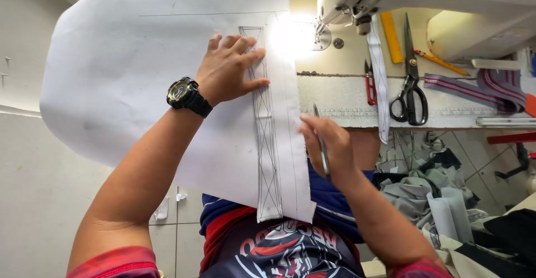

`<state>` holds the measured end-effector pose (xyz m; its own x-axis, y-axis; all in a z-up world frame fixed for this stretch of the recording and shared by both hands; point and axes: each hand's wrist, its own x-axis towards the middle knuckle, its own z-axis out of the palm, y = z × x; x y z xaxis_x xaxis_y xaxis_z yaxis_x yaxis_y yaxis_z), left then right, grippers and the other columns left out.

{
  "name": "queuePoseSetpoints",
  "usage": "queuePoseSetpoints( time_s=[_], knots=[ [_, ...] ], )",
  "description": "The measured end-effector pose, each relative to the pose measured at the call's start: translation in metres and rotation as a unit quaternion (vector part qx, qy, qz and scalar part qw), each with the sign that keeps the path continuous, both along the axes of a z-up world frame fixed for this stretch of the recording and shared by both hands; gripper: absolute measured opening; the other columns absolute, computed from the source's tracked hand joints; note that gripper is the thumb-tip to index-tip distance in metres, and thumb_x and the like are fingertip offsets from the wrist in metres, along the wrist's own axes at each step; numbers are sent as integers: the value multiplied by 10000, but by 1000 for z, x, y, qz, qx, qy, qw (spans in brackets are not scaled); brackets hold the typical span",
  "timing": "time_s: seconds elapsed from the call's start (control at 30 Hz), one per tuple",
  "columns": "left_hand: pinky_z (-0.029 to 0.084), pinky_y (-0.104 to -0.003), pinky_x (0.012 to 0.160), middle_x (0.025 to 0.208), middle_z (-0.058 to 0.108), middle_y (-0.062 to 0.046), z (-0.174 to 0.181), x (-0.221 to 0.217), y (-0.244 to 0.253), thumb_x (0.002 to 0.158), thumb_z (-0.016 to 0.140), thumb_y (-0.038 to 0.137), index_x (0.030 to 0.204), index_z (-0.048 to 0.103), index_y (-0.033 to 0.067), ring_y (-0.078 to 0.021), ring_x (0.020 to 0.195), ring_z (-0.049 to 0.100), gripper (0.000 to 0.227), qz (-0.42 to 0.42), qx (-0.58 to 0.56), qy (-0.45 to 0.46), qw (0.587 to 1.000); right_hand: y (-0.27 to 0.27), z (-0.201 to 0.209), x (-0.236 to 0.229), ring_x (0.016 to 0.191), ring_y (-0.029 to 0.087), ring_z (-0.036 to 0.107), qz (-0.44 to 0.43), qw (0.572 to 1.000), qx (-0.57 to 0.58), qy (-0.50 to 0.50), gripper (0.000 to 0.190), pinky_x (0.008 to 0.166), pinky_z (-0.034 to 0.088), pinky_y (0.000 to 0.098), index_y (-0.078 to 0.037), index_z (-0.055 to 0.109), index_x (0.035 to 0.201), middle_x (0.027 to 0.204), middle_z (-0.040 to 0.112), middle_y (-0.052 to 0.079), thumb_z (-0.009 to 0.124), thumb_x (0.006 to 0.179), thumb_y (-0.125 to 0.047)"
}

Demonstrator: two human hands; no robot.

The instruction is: A person uses a pen and a ruler to mark lines and measurements on a paper pattern on a sewing machine table.

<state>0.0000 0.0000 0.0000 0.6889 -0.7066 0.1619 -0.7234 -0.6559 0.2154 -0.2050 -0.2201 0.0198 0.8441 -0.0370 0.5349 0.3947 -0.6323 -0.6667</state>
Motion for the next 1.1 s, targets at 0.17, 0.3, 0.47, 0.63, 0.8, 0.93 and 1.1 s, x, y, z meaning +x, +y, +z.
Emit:
queuePoseSetpoints(
  time_s=[0.17, 0.3, 0.47, 0.63, 0.8, 0.93, 1.1],
  knots=[
    [204, -616, 1165, 1406, 545, -119, -5, 8, 5, 860, 680, 755, 1383, 626, 116, -332, 1406, 401, 828, -26, -12, -6, 1000, -1, -1, 105, 855, 382, 676, 59, 993, -98, 0, 259, 701, 547, 457, -71, 641, 1252, 956, 709, 172, 692, 999, -101],
    [263, -659, 1143, 1549, 469, -163, -5, 15, 9, 794, 684, 821, 1366, 581, 135, -396, 1451, 410, 899, -70, 1, -25, 997, 4, -27, 145, 1332, 458, 550, 82, 968, -233, 45, 388, 1089, 413, 586, -27, 581, 1346, 1366, 654, 208, 687, 998, -163],
    [261, -652, 1133, 1542, 494, -127, -7, 22, 16, 812, 621, 863, 1449, 546, 161, -357, 1460, 407, 951, -87, 2, -46, 995, 7, -27, 142, 1308, 454, 590, 70, 963, -260, 8, 269, 1066, 444, 576, -40, 600, 1246, 1377, 664, 210, 695, 1017, -143],
    [238, -641, 1155, 1562, 490, -129, -8, 23, 14, 854, 607, 850, 1484, 544, 139, -360, 1472, 401, 953, -95, -13, -45, 994, 8, -23, 142, 1296, 415, 616, 54, 955, -292, 2, 225, 1074, 462, 550, -54, 615, 1231, 1388, 667, 192, 676, 1032, -140],
    [224, -643, 1165, 1587, 480, -116, -5, 23, 13, 883, 637, 816, 1493, 554, 120, -348, 1487, 395, 930, -91, -18, -44, 995, 10, -17, 143, 1294, 412, 627, 48, 954, -297, 9, 156, 1039, 490, 550, -56, 631, 1181, 1377, 680, 187, 640, 1060, -154],
    [227, -644, 1167, 1593, 475, -116, -4, 24, 11, 886, 637, 819, 1498, 555, 114, -349, 1489, 391, 937, -88, -19, -39, 995, 11, -16, 143, 1282, 412, 638, 43, 952, -302, 11, 128, 1019, 502, 552, -61, 627, 1154, 1381, 680, 177, 623, 1066, -153],
    [188, -641, 1178, 1612, 456, -123, -4, 24, 11, 910, 602, 820, 1512, 549, 106, -354, 1502, 377, 936, -86, -22, -26, 996, 11, -16, 143, 1293, 412, 631, 45, 950, -309, 16, 130, 1050, 493, 539, -51, 625, 1160, 1396, 668, 181, 616, 1073, -147]
  ],
)
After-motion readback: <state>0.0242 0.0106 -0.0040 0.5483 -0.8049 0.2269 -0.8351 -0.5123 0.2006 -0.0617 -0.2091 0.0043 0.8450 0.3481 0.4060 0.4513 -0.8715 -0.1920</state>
